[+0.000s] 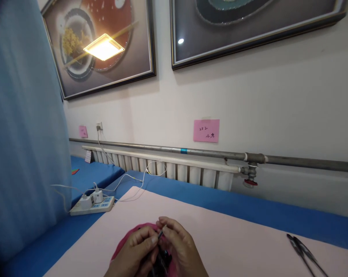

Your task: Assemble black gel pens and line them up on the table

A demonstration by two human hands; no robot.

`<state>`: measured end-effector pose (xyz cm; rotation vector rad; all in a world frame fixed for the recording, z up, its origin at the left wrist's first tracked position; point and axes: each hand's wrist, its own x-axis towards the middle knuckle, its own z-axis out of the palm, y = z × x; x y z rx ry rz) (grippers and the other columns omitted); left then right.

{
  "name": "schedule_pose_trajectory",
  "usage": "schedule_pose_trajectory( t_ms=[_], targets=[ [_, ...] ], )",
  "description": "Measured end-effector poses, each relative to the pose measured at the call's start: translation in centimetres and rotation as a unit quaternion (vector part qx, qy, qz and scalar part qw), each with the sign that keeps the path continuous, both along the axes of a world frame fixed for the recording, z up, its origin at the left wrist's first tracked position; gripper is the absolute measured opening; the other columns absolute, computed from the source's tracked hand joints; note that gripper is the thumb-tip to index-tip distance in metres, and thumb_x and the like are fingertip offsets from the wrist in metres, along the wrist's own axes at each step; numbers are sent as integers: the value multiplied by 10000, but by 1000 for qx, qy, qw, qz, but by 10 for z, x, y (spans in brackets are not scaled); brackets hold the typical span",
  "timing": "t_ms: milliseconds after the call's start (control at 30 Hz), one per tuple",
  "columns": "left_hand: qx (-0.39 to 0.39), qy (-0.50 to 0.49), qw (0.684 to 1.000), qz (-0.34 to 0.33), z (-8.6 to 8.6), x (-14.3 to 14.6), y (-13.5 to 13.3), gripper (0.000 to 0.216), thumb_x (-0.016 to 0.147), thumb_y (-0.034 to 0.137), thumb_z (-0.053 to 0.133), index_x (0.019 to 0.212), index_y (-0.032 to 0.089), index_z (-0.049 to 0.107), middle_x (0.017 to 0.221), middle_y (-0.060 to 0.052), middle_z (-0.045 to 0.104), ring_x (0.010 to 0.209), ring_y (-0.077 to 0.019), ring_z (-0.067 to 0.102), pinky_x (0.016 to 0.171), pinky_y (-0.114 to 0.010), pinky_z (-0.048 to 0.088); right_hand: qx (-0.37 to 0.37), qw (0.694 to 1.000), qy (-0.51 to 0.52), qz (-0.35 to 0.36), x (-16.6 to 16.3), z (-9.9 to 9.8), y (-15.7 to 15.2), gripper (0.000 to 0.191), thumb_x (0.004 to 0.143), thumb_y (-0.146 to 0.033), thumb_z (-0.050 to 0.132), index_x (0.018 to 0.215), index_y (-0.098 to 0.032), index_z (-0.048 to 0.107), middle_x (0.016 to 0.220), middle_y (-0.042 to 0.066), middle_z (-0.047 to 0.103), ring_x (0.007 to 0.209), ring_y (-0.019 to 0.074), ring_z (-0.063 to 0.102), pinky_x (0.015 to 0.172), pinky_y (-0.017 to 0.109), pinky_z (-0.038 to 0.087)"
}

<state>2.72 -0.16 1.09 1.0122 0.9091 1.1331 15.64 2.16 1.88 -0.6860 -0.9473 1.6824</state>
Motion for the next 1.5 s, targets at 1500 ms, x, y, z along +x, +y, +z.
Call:
schedule_pose_trajectory(
  t_ms=[1500],
  targets=[
    [-19, -220, 922, 318, 26, -50, 0, 342, 686, 364, 705, 952, 202, 565, 505, 105, 398, 325, -7, 247, 309, -122, 168, 153, 927, -325, -111, 18, -22, 15, 111, 694, -239, 539, 639, -226, 635, 634, -22, 605, 658, 175, 531, 630, 279, 392]
  ],
)
